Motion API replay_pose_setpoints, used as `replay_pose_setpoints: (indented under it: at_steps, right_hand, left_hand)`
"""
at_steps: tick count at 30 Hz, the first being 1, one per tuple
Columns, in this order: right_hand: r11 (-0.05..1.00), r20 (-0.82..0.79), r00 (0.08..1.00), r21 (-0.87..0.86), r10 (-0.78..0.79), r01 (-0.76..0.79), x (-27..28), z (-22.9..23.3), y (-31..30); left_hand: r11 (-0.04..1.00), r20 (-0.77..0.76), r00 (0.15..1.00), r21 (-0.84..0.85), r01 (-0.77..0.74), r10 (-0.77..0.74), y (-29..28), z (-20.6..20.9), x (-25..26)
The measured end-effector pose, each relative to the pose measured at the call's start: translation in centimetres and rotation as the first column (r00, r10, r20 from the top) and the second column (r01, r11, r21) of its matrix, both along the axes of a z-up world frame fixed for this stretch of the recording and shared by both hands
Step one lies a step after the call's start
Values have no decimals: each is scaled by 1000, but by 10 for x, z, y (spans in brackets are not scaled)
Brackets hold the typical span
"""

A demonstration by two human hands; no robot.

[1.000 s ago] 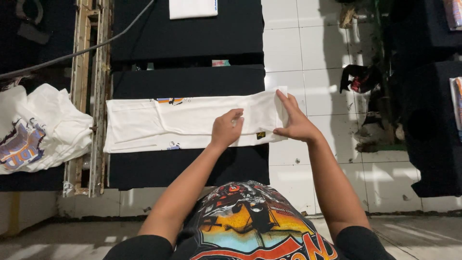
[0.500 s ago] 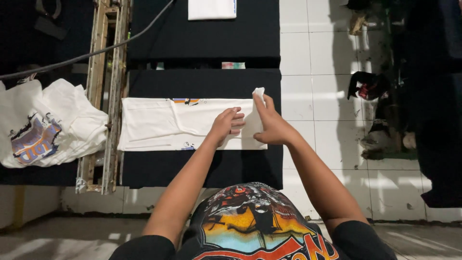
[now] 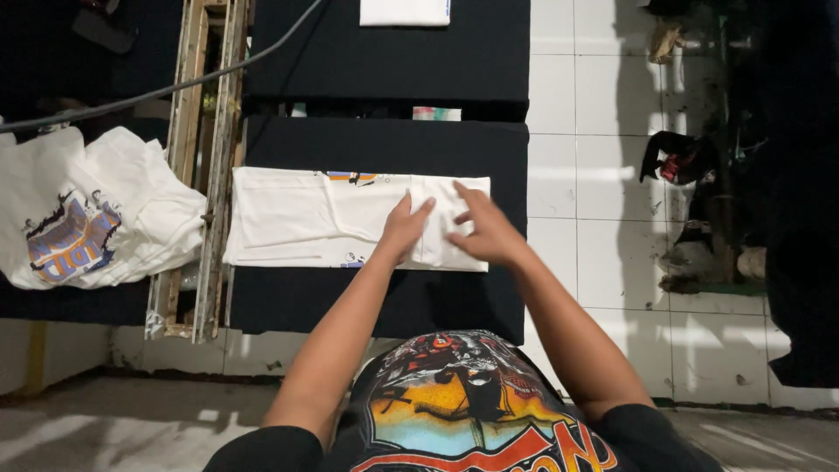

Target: Folding printed t-shirts on a screen printing station platen.

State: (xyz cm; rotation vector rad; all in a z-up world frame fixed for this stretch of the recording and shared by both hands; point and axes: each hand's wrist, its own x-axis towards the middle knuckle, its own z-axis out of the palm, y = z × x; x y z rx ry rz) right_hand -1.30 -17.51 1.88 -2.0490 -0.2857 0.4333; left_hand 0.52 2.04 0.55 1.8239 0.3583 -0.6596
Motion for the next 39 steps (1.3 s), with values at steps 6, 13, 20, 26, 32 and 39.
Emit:
replay_pose_setpoints:
  at_steps: [6, 13, 20, 26, 32, 39]
  right_hand:
    - [954, -160, 941, -39, -299, 297, -22, 33, -42]
    - [917, -199, 896, -128, -397, 378, -47, 16, -66]
    - [930, 180, 972, -309, -150, 201, -43, -2, -56]
    - [875, 452, 881, -474, 142, 102, -14, -43, -44]
    - [881, 612, 776, -441, 153, 173, 50, -73, -28]
    - [888, 395, 901, -458, 180, 23, 102, -64, 4]
  left_hand:
    - [950, 147, 984, 308, 52, -102, -6, -6, -13]
    - [938, 233, 962, 342, 55, -142, -7, -13, -15]
    - [913, 319, 928, 405, 51, -194, 0, -17, -17]
    - [899, 423, 890, 437, -36, -170, 6, -15, -39]
    - [795, 429, 858, 606, -42, -281, 23, -35, -75]
    - [811, 313, 926, 585, -14, -210, 27, -36, -88]
